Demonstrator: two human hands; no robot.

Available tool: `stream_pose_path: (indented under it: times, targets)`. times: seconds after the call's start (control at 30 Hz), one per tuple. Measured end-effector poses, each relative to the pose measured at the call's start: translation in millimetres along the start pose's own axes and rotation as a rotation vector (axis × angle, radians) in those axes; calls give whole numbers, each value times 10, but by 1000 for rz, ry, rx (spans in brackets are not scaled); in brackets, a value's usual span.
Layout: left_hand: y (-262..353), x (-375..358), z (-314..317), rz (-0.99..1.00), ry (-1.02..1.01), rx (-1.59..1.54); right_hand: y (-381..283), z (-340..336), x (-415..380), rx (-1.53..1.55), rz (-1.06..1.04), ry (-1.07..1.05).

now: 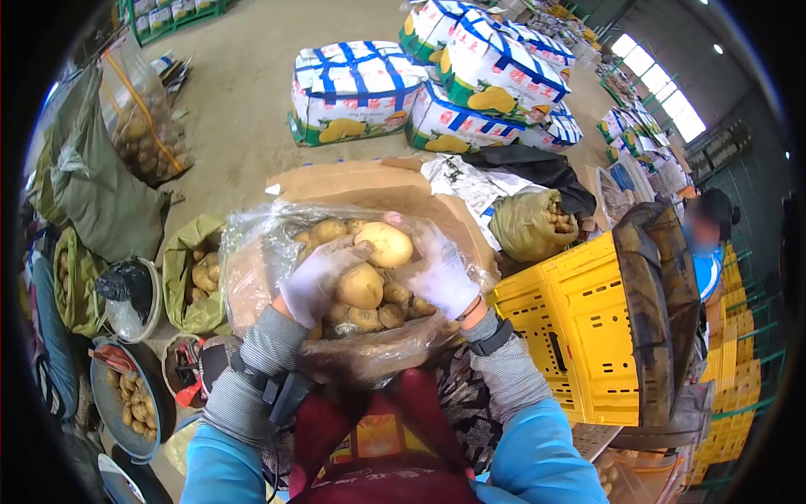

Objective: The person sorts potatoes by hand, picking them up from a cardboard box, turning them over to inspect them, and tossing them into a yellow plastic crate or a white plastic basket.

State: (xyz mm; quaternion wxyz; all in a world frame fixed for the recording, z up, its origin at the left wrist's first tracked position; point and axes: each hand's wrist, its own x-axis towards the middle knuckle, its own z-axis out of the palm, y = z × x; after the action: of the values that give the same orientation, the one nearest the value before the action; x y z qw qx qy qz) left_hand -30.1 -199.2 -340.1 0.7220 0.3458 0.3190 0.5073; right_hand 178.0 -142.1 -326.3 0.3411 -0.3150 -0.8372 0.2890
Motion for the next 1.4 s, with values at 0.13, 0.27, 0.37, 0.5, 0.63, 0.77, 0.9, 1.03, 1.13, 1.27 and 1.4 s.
stream_pose_path:
  times: [0.13, 0.27, 0.37, 0.5, 0.63, 0.77, 0.9, 1.03, 1.13, 1.27, 1.4]
  targets:
    - [85, -84, 255, -41, -33, -67, 19, -5, -236, 200, -3, 122]
    - [-128, 93, 169, 48, 36, 101, -33, 15, -190, -295, -133, 81]
    - [-95, 107, 141, 3, 36, 258, 1, 98, -122, -192, -67, 11]
    - [91, -10, 216, -4, -86, 50, 132, 28, -112, 1162, 570, 100]
    - [41, 19, 156, -66, 292, -159, 437, 7, -107, 1804, 602, 162]
    - [-305, 210, -399, 122, 177, -117, 418, -58, -102, 1884, 448, -16]
    - [-328, 177, -481, 362, 338, 363, 117, -220, -141, 1802, 502, 152]
    - [-317, 288, -547, 214, 332, -63, -625, -872, -635, 1208, 349, 407]
    - [-314, 361, -593, 167, 320, -51, -1239, -1567, -1401, 306, 82, 741]
    - [-325, 353, -611, 112, 348, -24, -2421, -2577, -2561, -454, -299, 1152]
    - [-309, 345, -510, 49, 372, -17, -3120, -4093, -3657, -1781, -339, 1352]
